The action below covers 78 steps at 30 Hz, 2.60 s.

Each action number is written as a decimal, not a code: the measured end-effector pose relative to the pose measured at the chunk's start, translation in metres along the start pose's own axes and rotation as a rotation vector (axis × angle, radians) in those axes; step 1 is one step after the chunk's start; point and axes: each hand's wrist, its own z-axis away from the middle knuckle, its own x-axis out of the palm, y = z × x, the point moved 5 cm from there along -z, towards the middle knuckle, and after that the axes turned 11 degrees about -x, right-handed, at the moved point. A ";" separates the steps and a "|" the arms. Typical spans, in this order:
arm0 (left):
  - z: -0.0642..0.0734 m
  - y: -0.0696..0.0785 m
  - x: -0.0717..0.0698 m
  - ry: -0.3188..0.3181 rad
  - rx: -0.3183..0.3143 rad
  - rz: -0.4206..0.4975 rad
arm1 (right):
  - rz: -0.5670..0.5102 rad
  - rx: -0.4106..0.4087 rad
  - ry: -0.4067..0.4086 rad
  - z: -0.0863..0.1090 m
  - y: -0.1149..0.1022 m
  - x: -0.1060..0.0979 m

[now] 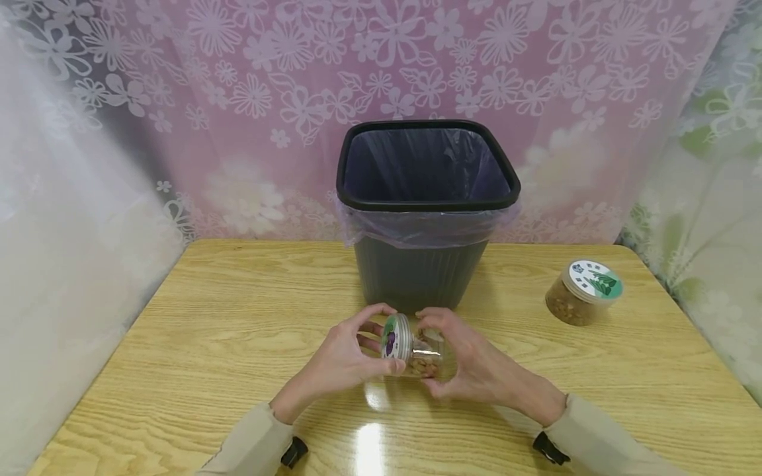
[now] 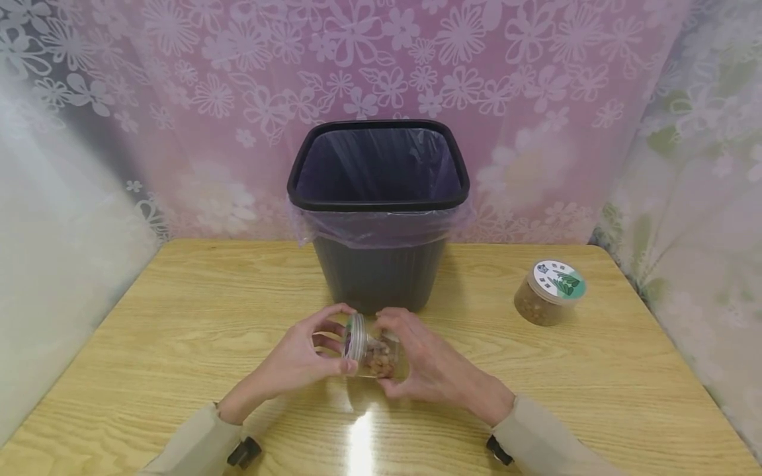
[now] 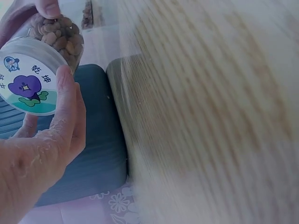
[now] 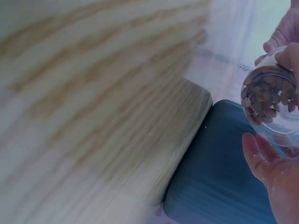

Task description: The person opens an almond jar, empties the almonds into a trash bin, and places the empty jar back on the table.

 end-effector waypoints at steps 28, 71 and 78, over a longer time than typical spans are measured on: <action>0.002 0.005 0.000 -0.141 0.101 0.097 | -0.114 0.143 0.053 0.009 0.006 0.000; 0.003 0.006 0.003 -0.139 0.136 -0.022 | -0.087 0.118 0.039 0.016 0.004 0.002; 0.002 0.005 0.004 -0.138 0.136 0.004 | -0.075 0.111 0.040 0.015 0.003 0.002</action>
